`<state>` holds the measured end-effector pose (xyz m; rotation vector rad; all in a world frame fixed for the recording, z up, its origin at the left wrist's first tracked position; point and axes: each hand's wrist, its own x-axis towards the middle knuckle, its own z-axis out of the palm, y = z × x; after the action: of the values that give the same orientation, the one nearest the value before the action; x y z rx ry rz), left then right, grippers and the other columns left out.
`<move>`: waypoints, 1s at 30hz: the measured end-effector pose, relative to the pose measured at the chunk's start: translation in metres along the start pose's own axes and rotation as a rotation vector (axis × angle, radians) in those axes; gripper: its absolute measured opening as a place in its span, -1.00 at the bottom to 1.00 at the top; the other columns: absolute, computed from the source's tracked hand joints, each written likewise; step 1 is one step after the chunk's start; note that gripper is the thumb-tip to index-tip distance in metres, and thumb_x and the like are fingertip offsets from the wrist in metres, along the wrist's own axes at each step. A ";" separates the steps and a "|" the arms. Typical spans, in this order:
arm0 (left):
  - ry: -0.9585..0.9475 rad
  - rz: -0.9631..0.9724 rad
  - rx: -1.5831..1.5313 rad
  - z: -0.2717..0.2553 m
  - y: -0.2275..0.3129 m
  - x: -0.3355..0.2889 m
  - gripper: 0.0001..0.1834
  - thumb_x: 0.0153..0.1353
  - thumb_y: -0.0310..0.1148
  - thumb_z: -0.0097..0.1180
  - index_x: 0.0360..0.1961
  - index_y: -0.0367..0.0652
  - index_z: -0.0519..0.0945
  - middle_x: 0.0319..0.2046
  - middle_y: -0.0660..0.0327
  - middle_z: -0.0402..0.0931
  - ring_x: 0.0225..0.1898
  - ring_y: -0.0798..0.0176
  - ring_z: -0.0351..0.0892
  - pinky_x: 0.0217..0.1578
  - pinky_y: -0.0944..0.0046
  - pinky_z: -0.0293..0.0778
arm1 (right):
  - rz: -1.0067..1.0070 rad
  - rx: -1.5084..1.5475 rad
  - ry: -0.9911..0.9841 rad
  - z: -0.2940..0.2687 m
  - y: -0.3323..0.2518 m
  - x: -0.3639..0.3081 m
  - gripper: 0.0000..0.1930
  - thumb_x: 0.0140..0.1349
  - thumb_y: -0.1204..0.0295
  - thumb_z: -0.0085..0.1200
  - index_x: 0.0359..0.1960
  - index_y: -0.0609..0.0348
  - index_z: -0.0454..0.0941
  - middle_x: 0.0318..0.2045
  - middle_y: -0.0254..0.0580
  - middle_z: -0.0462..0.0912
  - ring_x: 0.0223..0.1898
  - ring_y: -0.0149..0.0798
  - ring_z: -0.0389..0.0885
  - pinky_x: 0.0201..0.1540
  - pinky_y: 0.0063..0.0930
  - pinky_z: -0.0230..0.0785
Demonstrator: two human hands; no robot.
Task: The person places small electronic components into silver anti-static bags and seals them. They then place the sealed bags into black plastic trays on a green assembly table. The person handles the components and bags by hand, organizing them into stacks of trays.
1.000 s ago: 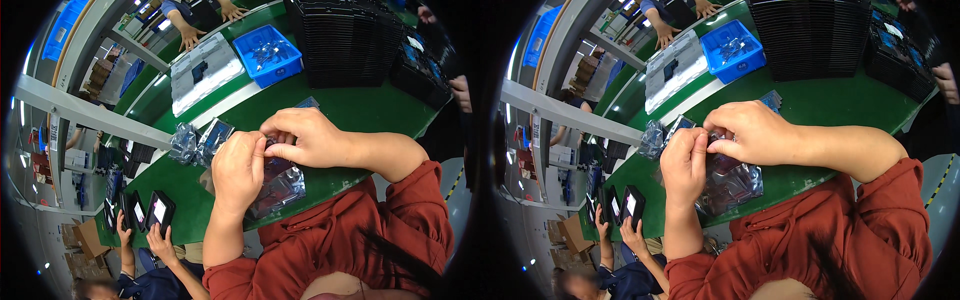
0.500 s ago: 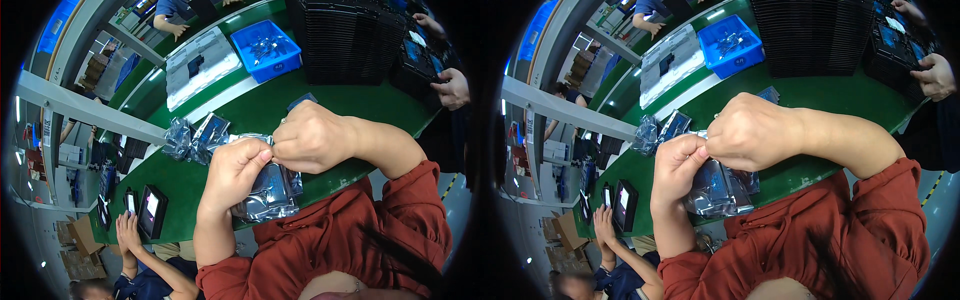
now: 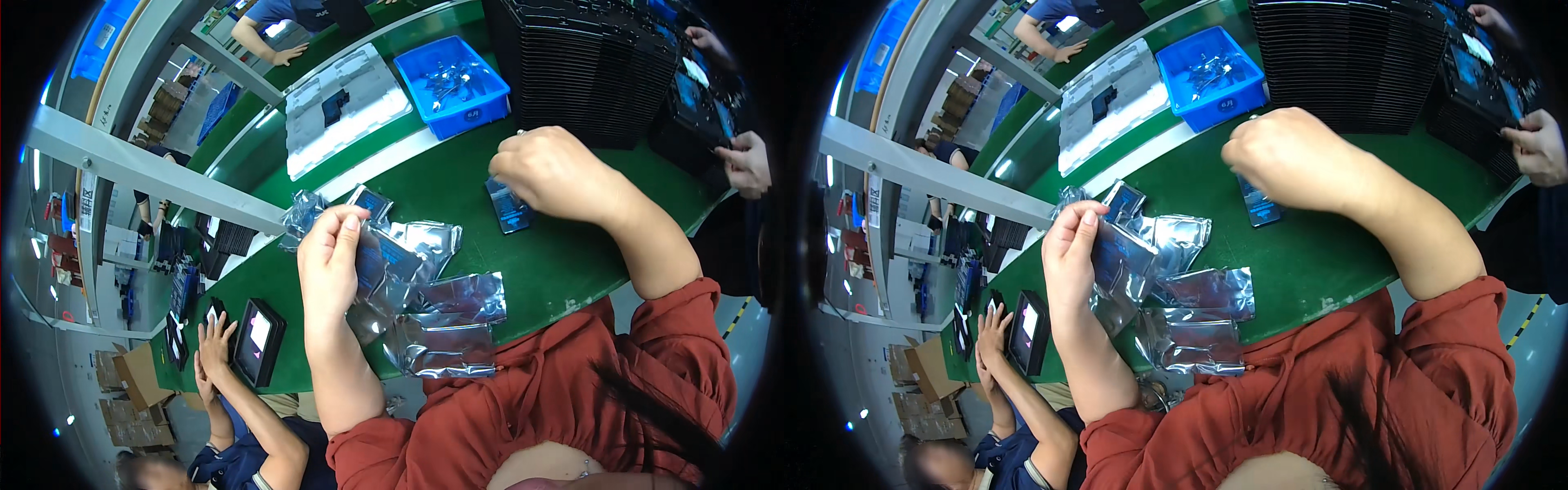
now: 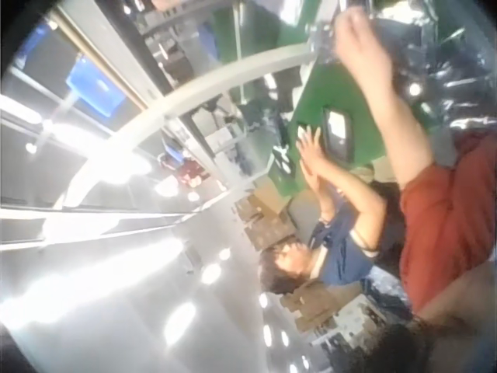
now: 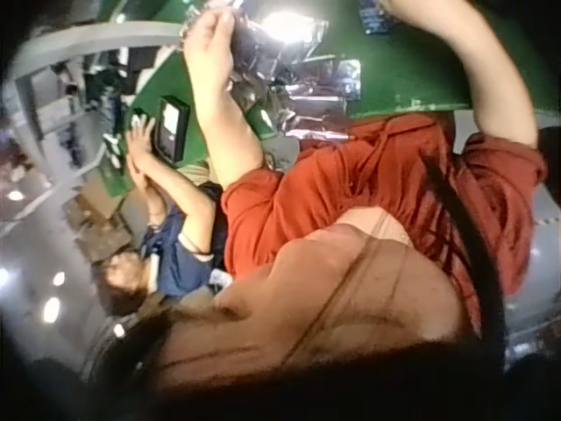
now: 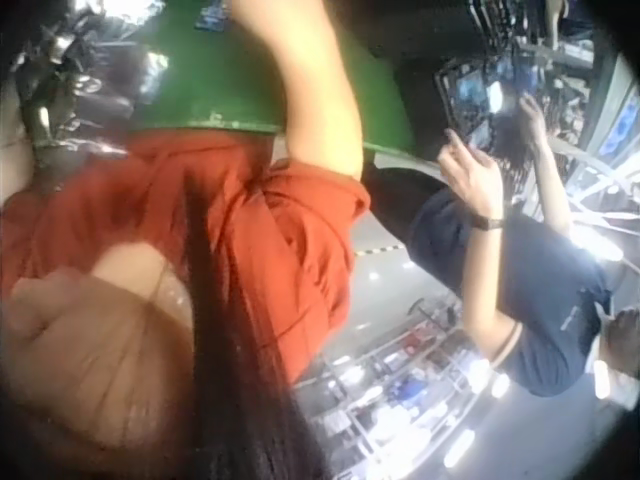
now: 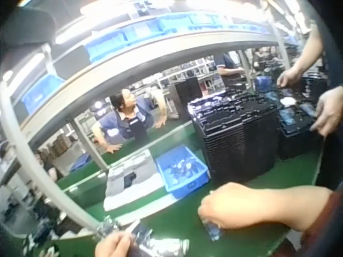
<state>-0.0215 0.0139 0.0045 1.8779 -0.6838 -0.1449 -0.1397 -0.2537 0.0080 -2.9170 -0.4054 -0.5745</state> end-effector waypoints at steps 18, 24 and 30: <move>0.048 0.212 0.097 0.018 0.017 -0.009 -0.89 0.25 -0.46 0.05 -0.33 -0.27 0.59 -0.45 0.19 0.58 -0.44 0.34 0.51 -0.37 0.39 0.39 | 0.117 0.578 0.176 0.044 -0.011 0.032 -0.87 0.07 0.49 0.14 -0.35 0.22 0.66 -0.43 -0.10 0.59 -0.34 -0.07 0.59 -0.24 -0.28 0.45; 0.112 0.240 0.033 0.017 0.013 -0.007 -0.87 0.27 -0.46 0.04 -0.33 -0.28 0.60 -0.48 0.26 0.54 -0.46 0.46 0.42 -0.41 0.46 0.34 | 0.002 0.750 -0.049 0.064 -0.030 0.035 -0.84 0.12 0.42 0.14 -0.35 0.24 0.67 -0.39 -0.05 0.61 -0.26 -0.07 0.59 -0.12 -0.29 0.41; 0.153 0.273 0.077 0.014 0.017 -0.003 -0.88 0.27 -0.46 0.05 -0.33 -0.28 0.60 -0.48 0.28 0.54 -0.46 0.48 0.42 -0.41 0.45 0.34 | 0.139 0.709 0.247 0.056 -0.017 0.044 -0.88 0.00 0.57 0.14 -0.40 0.18 0.66 -0.41 -0.11 0.61 -0.29 -0.09 0.60 -0.23 -0.30 0.46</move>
<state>-0.0367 -0.0007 0.0133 1.8268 -0.8403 0.2012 -0.0852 -0.2167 -0.0251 -2.1501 -0.2914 -0.6062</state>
